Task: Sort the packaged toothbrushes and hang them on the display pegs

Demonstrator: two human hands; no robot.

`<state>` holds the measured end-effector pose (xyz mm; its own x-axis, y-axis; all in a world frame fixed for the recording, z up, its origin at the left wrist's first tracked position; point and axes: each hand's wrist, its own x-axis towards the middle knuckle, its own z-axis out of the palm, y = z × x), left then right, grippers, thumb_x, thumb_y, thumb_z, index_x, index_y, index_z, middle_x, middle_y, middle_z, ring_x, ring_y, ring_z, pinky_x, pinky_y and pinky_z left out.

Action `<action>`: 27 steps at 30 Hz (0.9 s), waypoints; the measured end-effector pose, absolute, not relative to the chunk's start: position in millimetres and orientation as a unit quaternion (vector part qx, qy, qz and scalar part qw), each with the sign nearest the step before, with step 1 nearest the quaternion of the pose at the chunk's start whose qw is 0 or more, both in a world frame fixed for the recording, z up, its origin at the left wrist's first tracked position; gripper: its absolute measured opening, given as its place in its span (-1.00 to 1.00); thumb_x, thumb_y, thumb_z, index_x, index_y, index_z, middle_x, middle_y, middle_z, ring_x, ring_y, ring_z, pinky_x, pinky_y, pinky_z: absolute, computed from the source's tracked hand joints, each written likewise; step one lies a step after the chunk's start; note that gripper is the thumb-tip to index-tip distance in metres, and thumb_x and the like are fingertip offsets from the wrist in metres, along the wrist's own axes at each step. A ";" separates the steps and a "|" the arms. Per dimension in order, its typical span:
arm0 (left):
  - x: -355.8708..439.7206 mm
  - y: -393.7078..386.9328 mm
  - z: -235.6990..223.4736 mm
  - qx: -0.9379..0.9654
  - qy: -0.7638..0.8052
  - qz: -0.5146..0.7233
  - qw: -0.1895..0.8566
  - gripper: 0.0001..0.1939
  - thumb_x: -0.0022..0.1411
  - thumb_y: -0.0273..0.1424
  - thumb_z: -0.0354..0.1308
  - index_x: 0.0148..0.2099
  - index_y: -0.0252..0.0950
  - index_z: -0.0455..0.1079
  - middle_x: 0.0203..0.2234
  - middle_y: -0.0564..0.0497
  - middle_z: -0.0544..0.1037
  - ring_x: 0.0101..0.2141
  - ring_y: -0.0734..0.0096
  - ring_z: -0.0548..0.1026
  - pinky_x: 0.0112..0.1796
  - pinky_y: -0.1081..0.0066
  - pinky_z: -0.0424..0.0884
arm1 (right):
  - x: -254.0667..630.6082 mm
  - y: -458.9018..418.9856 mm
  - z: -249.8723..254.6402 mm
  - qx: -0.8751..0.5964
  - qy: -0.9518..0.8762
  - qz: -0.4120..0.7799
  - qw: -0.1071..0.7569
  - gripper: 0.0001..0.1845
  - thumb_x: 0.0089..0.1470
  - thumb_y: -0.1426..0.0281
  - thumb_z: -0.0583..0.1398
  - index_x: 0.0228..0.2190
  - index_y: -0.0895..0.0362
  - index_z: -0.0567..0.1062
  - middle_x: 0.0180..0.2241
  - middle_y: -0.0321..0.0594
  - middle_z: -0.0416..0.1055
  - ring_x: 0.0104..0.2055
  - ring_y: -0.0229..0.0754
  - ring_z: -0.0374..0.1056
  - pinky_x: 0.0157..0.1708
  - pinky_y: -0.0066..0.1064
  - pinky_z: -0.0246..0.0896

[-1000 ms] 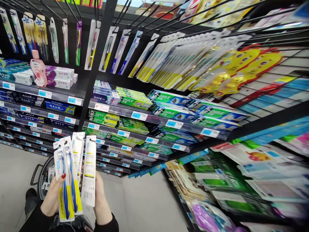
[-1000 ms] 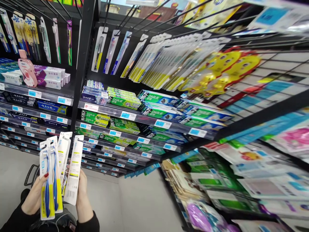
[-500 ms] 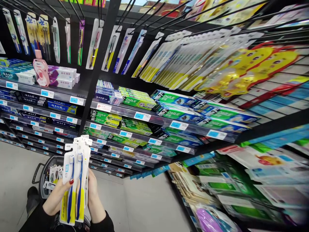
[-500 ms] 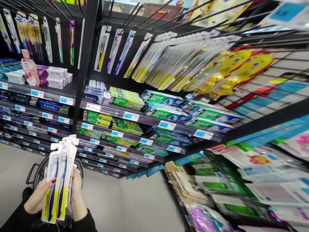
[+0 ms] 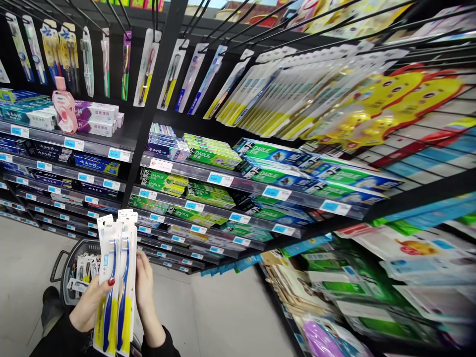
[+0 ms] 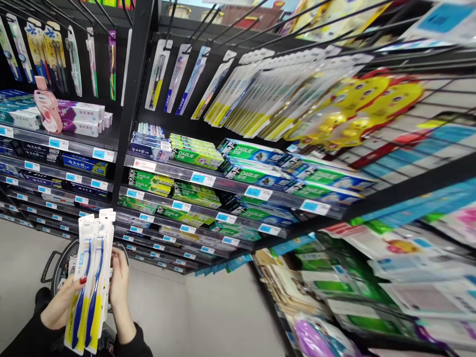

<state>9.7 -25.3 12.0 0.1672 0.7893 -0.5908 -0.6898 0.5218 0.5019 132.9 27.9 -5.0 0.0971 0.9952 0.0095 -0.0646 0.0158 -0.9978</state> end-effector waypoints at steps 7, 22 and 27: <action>9.4 -20.0 17.2 0.144 0.425 0.522 0.726 -0.47 0.00 -0.34 0.24 0.05 -0.36 0.28 -0.22 -0.15 0.54 -0.11 0.08 0.43 -0.13 0.27 0.36 | 137.0 -3.9 27.8 -0.580 -0.633 0.311 0.408 -0.69 -0.04 0.21 0.16 -0.27 0.12 0.31 -0.50 -0.28 0.28 -0.45 -0.19 0.25 -0.43 -0.40 0.17; 6.1 -18.9 14.8 0.163 0.457 0.540 0.687 -0.51 0.01 -0.25 0.21 -0.02 -0.39 0.36 -0.19 -0.18 0.53 -0.13 0.03 0.45 -0.13 0.19 0.38 | 140.2 -5.7 24.0 -0.635 -0.562 0.296 0.440 -0.69 0.08 0.29 0.00 -0.15 0.12 0.33 -0.21 -0.06 0.42 -0.27 -0.07 0.38 -0.35 -0.33 0.25; 2.2 -22.4 18.1 0.144 0.455 0.551 0.684 -0.51 -0.02 -0.26 0.23 -0.05 -0.42 0.36 -0.23 -0.21 0.55 -0.15 0.00 0.46 -0.15 0.14 0.39 | 146.9 13.0 18.4 -0.493 -0.320 0.617 0.523 -0.78 -0.06 0.24 0.14 -0.38 0.12 0.40 -0.51 -0.26 0.40 -0.66 -0.30 0.22 -0.63 -0.44 0.13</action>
